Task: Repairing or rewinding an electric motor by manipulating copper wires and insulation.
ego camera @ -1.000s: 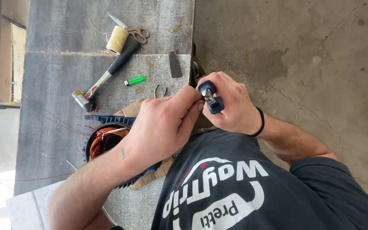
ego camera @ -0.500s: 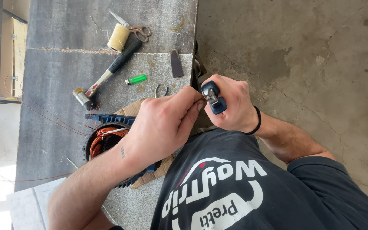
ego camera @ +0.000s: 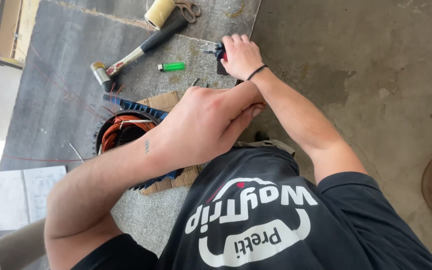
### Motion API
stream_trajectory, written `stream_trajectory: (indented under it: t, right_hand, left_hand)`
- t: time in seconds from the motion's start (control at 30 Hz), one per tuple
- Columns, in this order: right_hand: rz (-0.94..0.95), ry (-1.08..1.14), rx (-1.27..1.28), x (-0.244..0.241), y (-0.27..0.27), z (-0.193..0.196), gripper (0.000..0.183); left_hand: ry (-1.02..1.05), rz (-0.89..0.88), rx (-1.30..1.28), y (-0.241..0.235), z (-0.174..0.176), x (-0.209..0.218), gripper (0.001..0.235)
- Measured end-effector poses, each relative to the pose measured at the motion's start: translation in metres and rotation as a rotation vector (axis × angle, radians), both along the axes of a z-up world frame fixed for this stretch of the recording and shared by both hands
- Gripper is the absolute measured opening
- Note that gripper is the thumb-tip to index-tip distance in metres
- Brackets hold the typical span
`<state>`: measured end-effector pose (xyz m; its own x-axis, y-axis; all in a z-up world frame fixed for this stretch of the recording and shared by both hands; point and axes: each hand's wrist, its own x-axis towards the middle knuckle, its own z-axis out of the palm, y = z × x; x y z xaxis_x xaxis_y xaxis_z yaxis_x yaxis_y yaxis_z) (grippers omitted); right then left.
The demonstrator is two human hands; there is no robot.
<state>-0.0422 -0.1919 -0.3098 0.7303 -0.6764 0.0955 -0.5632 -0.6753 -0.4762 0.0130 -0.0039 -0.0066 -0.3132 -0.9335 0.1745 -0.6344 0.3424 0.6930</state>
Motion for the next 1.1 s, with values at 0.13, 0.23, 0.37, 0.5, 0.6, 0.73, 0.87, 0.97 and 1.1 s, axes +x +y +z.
stream_trajectory:
  t: [0.13,0.23,0.37,0.5,0.6,0.73,0.87,0.97,1.1]
  right_hand:
    - [0.118,-0.24,-0.111,0.026,-0.003,-0.017,0.054]
    - [0.171,-0.538,0.133,0.0,0.027,0.044,0.049]
    - [0.318,-1.231,0.814,-0.076,0.064,0.104,0.035]
    - [0.609,-1.394,0.248,-0.124,0.073,0.167,0.025]
    - [0.61,-1.276,0.205,-0.132,0.074,0.165,0.032]
    - [0.628,-1.256,0.151,-0.128,0.075,0.166,0.026]
    - [0.626,-1.225,0.092,-0.127,0.071,0.179,0.021]
    - [0.625,-1.22,0.082,-0.127,0.071,0.181,0.018]
    - [0.594,-1.194,0.089,-0.13,0.077,0.184,0.017]
  left_hand:
    - [-0.019,0.018,-0.011,0.001,-0.005,-0.006,0.011]
    - [-0.005,0.03,-0.013,0.002,-0.005,-0.006,0.01]
    - [0.013,0.017,0.056,0.0,0.003,-0.004,0.009]
    - [0.164,-0.083,0.12,-0.004,0.011,0.003,0.012]
    - [0.249,-0.082,0.451,-0.009,0.018,0.003,0.014]
    - [0.259,-0.052,0.53,-0.012,0.014,0.002,0.015]
    - [0.263,-0.041,0.555,-0.013,0.015,0.002,0.012]
    - [0.29,-0.047,0.55,-0.011,0.011,0.003,0.013]
    - [0.309,-0.042,0.522,-0.007,0.006,0.005,0.015]
